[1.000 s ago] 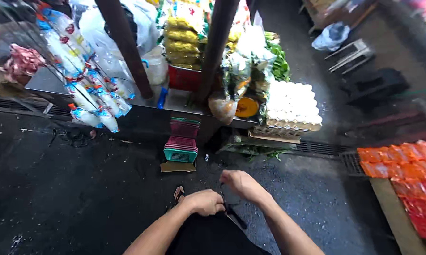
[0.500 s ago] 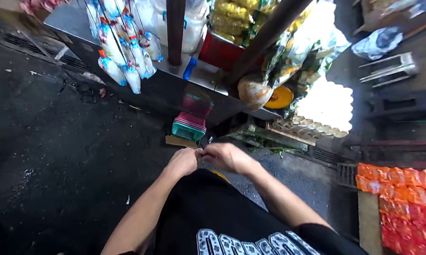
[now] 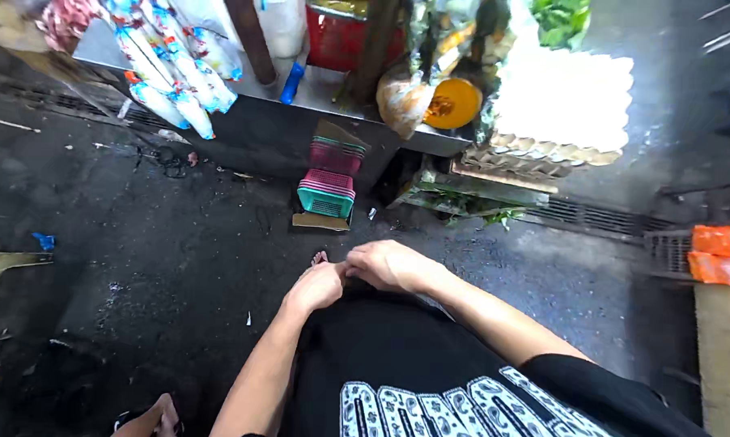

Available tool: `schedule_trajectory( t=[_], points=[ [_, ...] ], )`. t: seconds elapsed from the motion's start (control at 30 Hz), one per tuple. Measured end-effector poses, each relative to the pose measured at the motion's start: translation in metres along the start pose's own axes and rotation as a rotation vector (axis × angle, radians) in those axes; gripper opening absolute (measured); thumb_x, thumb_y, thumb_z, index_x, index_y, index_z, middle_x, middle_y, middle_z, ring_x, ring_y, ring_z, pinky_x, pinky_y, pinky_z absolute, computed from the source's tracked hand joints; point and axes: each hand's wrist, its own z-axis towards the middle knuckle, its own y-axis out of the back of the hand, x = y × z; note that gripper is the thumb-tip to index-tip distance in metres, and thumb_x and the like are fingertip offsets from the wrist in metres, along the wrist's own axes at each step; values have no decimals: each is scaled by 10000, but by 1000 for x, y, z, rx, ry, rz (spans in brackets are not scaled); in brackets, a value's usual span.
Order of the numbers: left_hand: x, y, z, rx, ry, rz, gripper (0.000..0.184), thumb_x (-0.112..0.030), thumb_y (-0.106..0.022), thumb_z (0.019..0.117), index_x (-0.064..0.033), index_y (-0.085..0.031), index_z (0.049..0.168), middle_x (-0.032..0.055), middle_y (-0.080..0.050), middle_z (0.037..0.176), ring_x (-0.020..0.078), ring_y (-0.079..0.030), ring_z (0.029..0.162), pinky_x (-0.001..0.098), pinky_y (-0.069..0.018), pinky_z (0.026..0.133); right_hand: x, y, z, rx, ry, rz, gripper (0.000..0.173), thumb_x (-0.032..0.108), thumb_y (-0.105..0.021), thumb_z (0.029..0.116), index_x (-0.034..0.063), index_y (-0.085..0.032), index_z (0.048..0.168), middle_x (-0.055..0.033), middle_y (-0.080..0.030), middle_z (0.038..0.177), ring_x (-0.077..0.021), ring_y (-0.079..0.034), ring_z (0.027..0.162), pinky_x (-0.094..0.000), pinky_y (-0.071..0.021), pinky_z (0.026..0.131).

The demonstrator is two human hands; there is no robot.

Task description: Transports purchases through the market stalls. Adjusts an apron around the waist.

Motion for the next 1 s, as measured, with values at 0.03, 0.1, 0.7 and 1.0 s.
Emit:
schedule_trajectory(
  t=[0.03, 0.1, 0.7, 1.0],
  points=[
    [-12, -14, -1, 37, -117, -3, 325, -234, -466, 1071, -12, -668, 1196, 231, -691, 1146, 394, -654, 1138, 607, -486, 994, -8, 3, -11, 22, -25, 8, 289, 258, -507, 1080, 45, -697, 1122, -152, -715, 1050, -323, -697, 1026, -543, -544, 914],
    [-33, -37, -4, -42, -370, -130, 358, -229, -423, 1100, 34, -665, 1123, 208, -692, 1023, 320, -683, 997, 508, -529, 946, -41, -2, -30, 22, -46, 135, 274, 258, -548, 1067, 42, -714, 1098, -139, -719, 998, -290, -697, 975, -527, -540, 903],
    [-89, -146, 9, -758, -35, -1085, 215, -168, -608, 1023, 5, -704, 1104, 121, -695, 1152, 184, -678, 1041, 378, -575, 933, -59, -121, -125, -505, -43, 458, 262, 260, -602, 1030, 57, -754, 1096, -111, -703, 1141, -178, -658, 1121, -343, -530, 1020],
    [-81, -152, -11, -831, 38, -1269, 310, -259, -643, 1017, 0, -726, 1166, 164, -651, 1283, 239, -612, 1190, 434, -481, 1061, -30, -134, -99, -483, -182, 822, 173, 189, -712, 884, 49, -709, 985, -4, -710, 824, -98, -687, 747, -301, -607, 724]
  ],
)
